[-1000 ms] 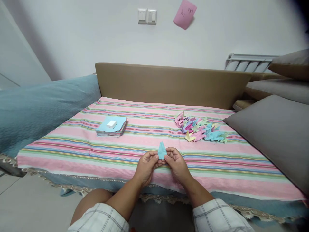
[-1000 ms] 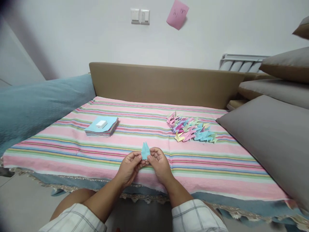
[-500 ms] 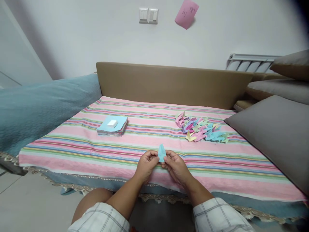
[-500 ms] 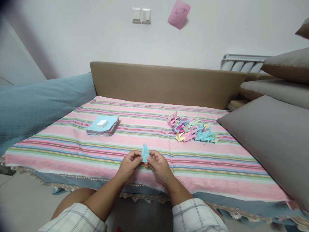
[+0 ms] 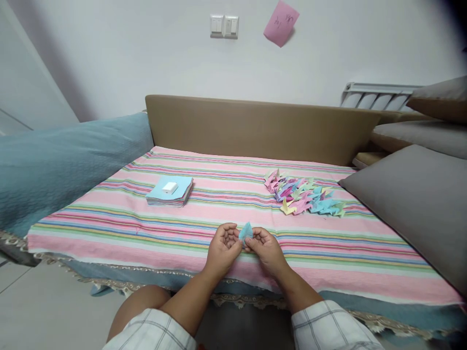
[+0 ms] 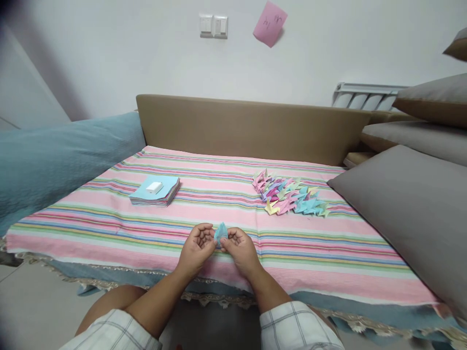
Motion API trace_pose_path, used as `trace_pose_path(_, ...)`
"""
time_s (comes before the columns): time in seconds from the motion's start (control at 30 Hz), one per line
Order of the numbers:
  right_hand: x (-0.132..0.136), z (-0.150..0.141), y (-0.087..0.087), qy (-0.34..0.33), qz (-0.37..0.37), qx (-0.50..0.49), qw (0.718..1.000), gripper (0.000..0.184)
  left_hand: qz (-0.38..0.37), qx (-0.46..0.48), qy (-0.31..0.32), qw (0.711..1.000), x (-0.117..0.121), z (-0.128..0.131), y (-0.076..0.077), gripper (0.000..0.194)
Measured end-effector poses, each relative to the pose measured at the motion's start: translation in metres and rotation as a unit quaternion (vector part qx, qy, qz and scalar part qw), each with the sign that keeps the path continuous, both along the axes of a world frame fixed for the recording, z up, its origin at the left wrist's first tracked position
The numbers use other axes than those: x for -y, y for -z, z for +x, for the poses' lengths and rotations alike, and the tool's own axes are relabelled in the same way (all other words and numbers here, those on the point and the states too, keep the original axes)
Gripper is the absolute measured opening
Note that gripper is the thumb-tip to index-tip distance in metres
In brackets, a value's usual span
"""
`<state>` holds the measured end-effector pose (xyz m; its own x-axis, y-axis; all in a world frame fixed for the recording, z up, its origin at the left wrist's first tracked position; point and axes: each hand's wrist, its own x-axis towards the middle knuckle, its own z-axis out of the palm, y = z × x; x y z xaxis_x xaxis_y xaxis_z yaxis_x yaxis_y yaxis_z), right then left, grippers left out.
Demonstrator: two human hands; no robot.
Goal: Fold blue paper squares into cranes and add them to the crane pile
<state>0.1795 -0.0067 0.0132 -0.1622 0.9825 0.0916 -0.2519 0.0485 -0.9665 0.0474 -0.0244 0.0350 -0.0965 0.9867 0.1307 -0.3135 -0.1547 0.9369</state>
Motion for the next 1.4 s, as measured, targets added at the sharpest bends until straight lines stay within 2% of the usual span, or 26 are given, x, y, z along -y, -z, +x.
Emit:
trace_pose_path(0.1,0.001,0.001,-0.003,-0.002,0.026,0.028,0.999,0.029,-0.026,0.012,0.055,0.998,0.001,-0.002,-0.003,0.051)
trace_pose_path(0.2,0.002,0.003,-0.004,-0.008,0.048,0.038,0.998,0.026,-0.036,0.008,0.103,0.994,-0.002,-0.005,-0.002,0.037)
trace_pose_path(0.27,0.002,0.004,-0.004,-0.024,0.049,0.021,0.998,0.025,-0.021,-0.01,0.112,0.993,-0.003,-0.009,-0.001,0.029)
trace_pose_path(0.37,0.003,0.005,-0.005,-0.054,0.047,0.0,0.997,0.025,0.043,-0.103,0.058,0.992,-0.005,-0.016,0.0,0.023)
trace_pose_path(0.5,0.005,0.007,-0.005,-0.081,0.06,-0.018,0.995,0.034,0.142,-0.248,-0.007,0.958,-0.004,-0.023,-0.004,0.02)
trace_pose_path(0.63,0.006,0.008,-0.003,-0.096,0.066,-0.039,0.992,0.044,0.189,-0.284,-0.014,0.94,-0.004,-0.026,-0.005,0.027)
trace_pose_path(0.77,0.005,0.009,-0.001,-0.089,0.07,-0.051,0.992,0.04,0.235,-0.315,-0.018,0.919,-0.004,-0.027,-0.003,0.026)
trace_pose_path(0.93,0.005,0.01,0.0,-0.101,0.096,-0.064,0.988,0.033,0.332,-0.381,-0.049,0.861,-0.005,-0.027,0.001,0.025)
trace_pose_path(1.0,0.004,0.011,-0.001,-0.089,0.127,-0.037,0.987,0.027,0.352,-0.404,-0.06,0.842,-0.006,-0.028,0.002,0.028)
trace_pose_path(1.17,0.003,0.012,-0.004,-0.007,0.214,0.084,0.973,0.013,0.384,-0.442,-0.084,0.807,-0.007,-0.028,0.004,0.023)
trace_pose_path(1.4,0.006,0.012,-0.006,0.025,0.274,0.169,0.947,0.013,0.392,-0.468,-0.083,0.787,-0.009,-0.03,0.004,0.014)
